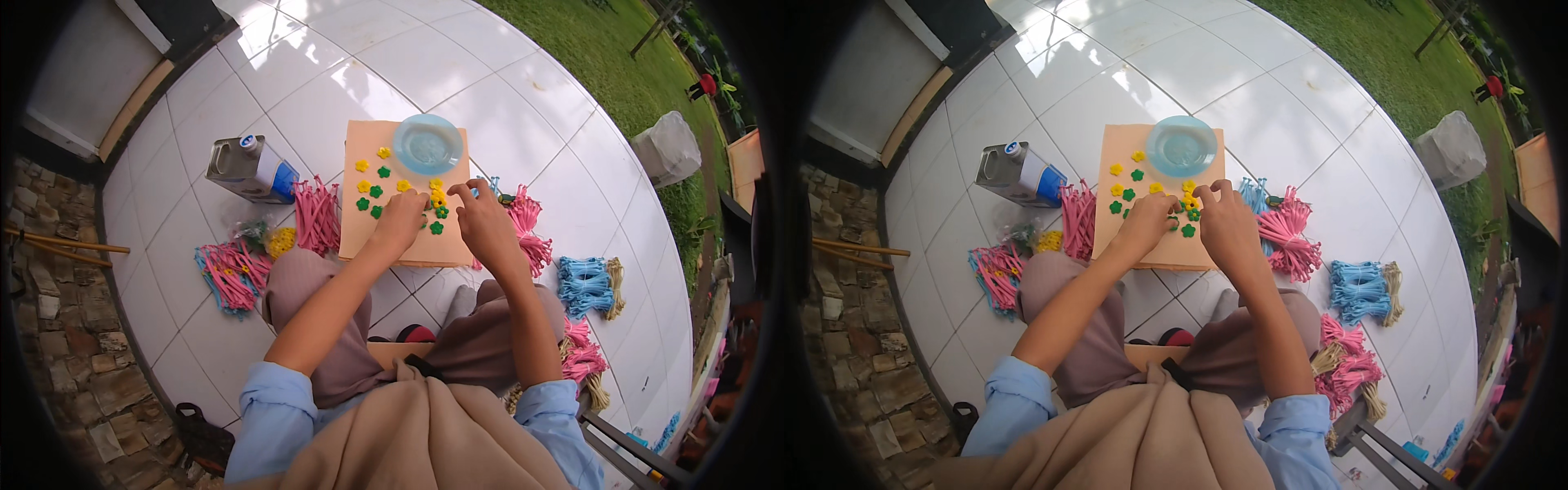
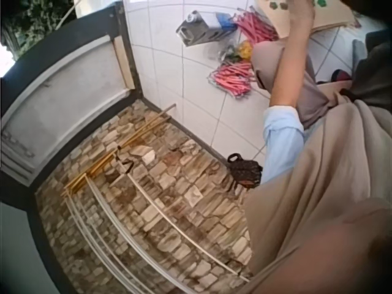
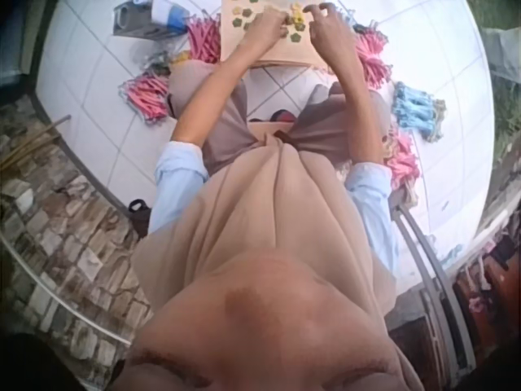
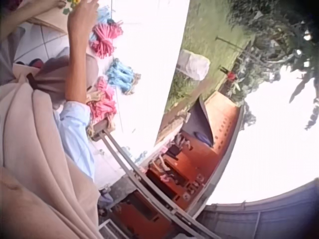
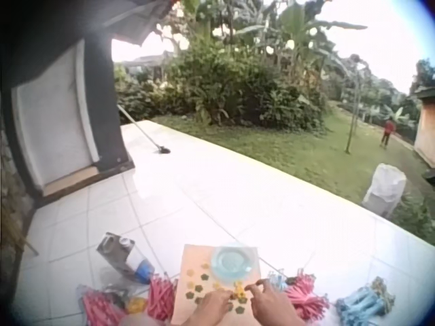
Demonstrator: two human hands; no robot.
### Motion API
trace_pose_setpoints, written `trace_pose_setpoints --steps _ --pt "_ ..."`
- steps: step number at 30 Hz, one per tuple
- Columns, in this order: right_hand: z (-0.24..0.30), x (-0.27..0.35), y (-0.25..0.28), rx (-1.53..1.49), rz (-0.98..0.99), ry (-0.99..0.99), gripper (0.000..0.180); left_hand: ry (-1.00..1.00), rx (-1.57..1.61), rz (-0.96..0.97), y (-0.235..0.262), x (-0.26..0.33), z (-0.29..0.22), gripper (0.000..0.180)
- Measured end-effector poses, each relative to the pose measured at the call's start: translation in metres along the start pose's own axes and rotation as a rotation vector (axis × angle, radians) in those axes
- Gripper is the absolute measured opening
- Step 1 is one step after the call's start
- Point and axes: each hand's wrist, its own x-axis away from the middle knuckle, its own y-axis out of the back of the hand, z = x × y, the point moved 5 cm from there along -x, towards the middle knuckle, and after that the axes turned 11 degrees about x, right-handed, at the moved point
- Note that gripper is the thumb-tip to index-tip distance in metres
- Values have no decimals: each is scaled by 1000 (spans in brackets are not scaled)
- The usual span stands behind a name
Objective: The person applies adhesive to small green and yellow flower-shaped components using a small blue bowl of liquid and then attaches the components to pink straps.
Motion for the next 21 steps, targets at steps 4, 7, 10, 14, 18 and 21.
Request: trace_pose_setpoints --steps 4,7,10,14,18,21 --pt "-3 6 -6 0 -1 35 25 -37 -195 -11 -13 1 2 14" --pt "-4 7 -4 -8 72 -10 24 -66 -222 -64 -10 3 3 12" --pt "0 7 -3 -1 47 28 22 49 -9 30 -6 -4 11 15" --pt "8 4 6 -12 30 61 21 160 149 76 15 -6 6 15" --pt "19 -1 26 -161 -114 38 21 283 613 27 39 -8 1 17" --pt "25 -3 41 -392 -233 -30 23 309 1051 11 52 -8 -16 22"
